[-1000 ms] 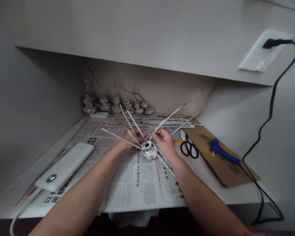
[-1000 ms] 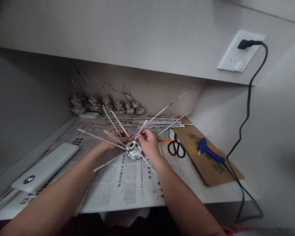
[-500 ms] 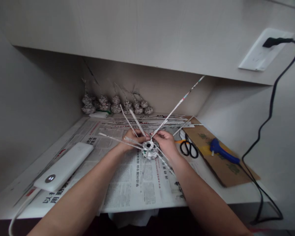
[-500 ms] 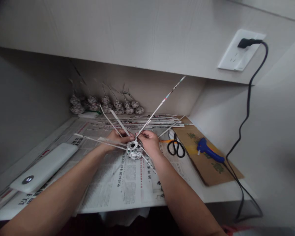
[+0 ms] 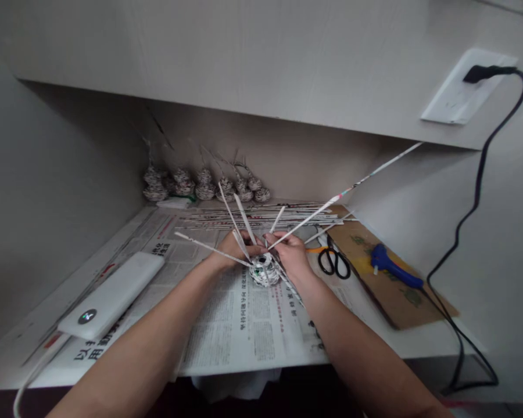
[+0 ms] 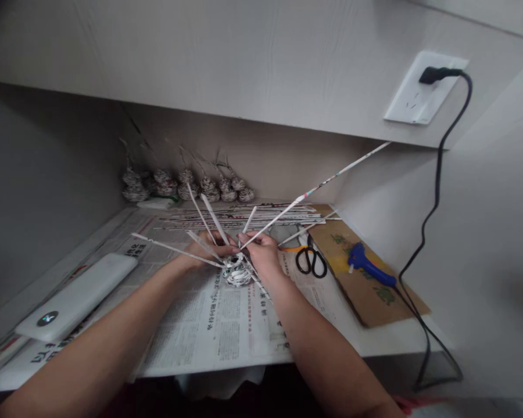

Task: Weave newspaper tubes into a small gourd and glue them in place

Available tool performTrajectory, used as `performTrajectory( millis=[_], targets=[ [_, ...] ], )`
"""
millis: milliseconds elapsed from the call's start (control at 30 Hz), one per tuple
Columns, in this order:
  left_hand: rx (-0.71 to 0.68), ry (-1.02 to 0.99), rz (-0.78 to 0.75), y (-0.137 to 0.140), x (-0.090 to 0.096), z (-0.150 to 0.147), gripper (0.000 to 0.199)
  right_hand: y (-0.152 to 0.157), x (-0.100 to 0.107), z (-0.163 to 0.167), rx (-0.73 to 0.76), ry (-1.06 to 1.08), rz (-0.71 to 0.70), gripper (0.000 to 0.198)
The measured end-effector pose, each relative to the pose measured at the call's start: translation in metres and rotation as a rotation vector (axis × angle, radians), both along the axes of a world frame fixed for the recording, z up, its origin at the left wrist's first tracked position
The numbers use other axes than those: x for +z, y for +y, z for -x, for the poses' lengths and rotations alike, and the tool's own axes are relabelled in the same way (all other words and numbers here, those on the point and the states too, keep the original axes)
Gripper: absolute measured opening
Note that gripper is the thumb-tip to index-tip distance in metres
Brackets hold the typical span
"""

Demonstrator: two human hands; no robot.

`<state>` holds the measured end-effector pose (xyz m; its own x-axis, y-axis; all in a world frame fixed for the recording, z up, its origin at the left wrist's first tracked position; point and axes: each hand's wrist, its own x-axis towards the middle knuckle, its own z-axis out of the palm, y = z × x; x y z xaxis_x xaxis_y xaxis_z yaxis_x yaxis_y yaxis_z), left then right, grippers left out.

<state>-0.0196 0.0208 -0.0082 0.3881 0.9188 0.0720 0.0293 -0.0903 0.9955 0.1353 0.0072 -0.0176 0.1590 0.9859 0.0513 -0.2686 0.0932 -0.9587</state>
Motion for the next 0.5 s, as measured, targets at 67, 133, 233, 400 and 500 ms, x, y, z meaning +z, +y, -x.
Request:
performTrajectory(
  millis=[67, 133, 233, 400, 500],
  targets=[
    [0.011, -0.021, 0.032, -0.002, 0.002, -0.001, 0.025, 0.001, -0.002, 0.000, -0.004, -0.033, -0.053, 0.026],
    [0.028, -0.053, 0.087, -0.004, 0.004, -0.002, 0.028, 0.003, -0.006, 0.000, -0.007, -0.067, -0.102, 0.024],
    [0.053, -0.130, 0.184, -0.006, 0.006, -0.004, 0.035, 0.004, -0.008, -0.001, 0.007, -0.130, -0.167, 0.020],
    [-0.019, -0.225, 0.232, -0.005, 0.003, -0.005, 0.046, -0.004, 0.001, -0.004, 0.006, -0.363, -0.307, 0.015],
    [-0.095, -0.193, 0.242, -0.005, 0.001, -0.004, 0.045, -0.010, 0.008, -0.006, -0.047, -0.565, -0.470, 0.012]
  ],
)
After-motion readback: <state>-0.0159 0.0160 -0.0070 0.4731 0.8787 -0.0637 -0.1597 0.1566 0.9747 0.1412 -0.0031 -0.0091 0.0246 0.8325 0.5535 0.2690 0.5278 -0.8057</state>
